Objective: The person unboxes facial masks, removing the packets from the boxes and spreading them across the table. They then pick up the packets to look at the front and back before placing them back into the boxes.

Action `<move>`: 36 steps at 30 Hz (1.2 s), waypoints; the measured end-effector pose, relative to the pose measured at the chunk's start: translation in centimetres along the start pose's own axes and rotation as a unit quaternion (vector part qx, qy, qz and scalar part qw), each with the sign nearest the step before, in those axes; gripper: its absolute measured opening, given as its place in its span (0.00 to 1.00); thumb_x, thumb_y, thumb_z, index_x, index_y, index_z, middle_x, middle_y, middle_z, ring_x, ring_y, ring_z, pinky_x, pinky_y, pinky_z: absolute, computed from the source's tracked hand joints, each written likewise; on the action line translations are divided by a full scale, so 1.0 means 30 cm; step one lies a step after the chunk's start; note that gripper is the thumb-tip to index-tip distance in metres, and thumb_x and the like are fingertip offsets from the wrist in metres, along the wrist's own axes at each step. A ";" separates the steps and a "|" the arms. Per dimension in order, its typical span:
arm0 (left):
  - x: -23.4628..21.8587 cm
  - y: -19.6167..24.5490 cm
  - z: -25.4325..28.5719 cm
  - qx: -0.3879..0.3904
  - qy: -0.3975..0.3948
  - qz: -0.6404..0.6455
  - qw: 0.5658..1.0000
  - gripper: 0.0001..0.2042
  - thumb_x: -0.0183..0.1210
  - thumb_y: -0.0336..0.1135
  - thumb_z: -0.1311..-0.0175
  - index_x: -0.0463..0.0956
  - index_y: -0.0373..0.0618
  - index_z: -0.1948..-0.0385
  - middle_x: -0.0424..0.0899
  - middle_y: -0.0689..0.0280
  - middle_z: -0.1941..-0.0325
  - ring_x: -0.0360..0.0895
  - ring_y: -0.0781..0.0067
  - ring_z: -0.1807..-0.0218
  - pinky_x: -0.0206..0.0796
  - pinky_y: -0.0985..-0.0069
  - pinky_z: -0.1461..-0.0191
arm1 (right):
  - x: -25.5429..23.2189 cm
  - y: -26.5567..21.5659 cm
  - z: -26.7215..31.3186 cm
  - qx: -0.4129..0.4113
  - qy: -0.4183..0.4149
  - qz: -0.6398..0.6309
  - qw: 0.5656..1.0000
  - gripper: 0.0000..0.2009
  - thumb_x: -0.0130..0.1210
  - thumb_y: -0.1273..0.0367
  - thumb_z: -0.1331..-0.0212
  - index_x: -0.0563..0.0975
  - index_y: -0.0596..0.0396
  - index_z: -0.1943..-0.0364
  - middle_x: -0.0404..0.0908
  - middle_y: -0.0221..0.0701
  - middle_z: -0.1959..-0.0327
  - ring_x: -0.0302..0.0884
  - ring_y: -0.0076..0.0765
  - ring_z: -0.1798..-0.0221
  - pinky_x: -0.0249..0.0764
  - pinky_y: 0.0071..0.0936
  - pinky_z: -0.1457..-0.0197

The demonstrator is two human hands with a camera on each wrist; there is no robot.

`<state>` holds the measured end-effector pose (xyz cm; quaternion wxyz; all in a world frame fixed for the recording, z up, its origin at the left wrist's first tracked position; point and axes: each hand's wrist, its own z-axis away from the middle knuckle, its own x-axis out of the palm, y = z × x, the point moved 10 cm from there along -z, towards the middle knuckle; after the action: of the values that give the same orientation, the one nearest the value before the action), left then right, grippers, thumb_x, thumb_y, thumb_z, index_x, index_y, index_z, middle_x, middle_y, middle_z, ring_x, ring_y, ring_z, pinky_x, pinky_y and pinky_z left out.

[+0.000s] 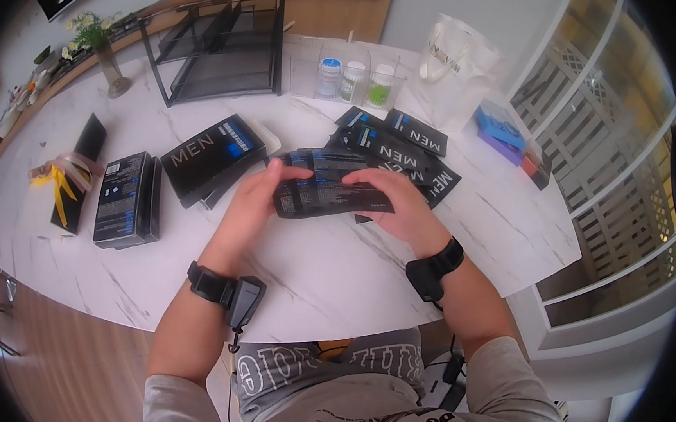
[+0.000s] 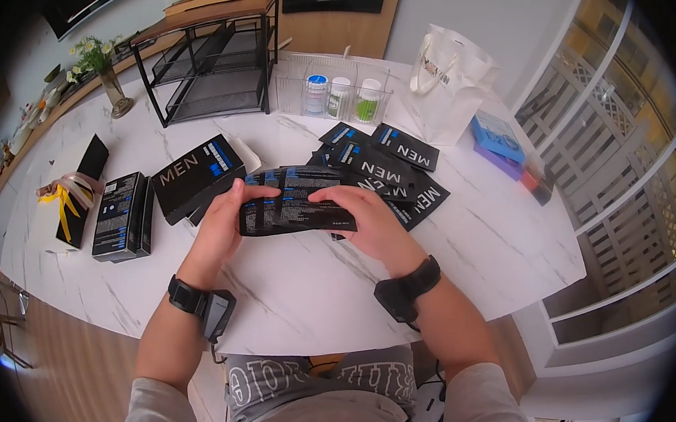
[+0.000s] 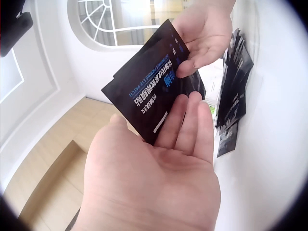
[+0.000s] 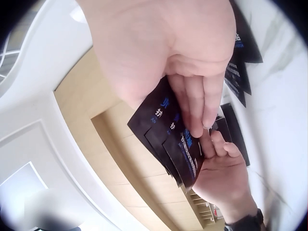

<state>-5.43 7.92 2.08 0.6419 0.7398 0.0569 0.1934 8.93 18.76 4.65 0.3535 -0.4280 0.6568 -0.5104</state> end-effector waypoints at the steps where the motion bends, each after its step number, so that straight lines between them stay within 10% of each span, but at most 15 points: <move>1: 0.001 -0.006 -0.002 -0.006 -0.006 0.005 1.000 0.30 0.35 0.53 0.21 0.79 0.34 0.51 0.83 0.58 0.52 0.82 0.71 0.52 0.72 0.75 0.43 | 0.001 0.042 0.002 0.060 -0.001 -0.137 0.989 0.18 0.42 0.64 0.26 0.77 0.66 0.50 0.81 0.38 0.54 0.80 0.33 0.50 0.77 0.30 0.43; 8: 0.012 0.002 0.001 -0.022 0.005 0.054 0.998 0.34 0.30 0.56 0.21 0.79 0.32 0.53 0.84 0.57 0.53 0.82 0.70 0.54 0.74 0.73 0.46 | 0.011 0.092 0.006 0.102 -0.009 -0.300 0.948 0.24 0.38 0.56 0.23 0.74 0.68 0.48 0.78 0.44 0.47 0.78 0.43 0.44 0.75 0.47 0.37; 36: 0.000 -0.019 -0.002 -0.049 0.031 0.108 0.992 0.36 0.31 0.60 0.23 0.78 0.31 0.53 0.83 0.56 0.53 0.83 0.69 0.56 0.81 0.73 0.52 | 0.019 0.102 -0.001 0.102 -0.033 -0.336 0.936 0.31 0.32 0.50 0.23 0.74 0.67 0.45 0.79 0.46 0.47 0.78 0.45 0.43 0.72 0.48 0.35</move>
<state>-5.35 8.08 1.53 0.6507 0.7028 -0.0126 0.2870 8.06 18.58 1.66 0.2243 -0.6019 0.4072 -0.6493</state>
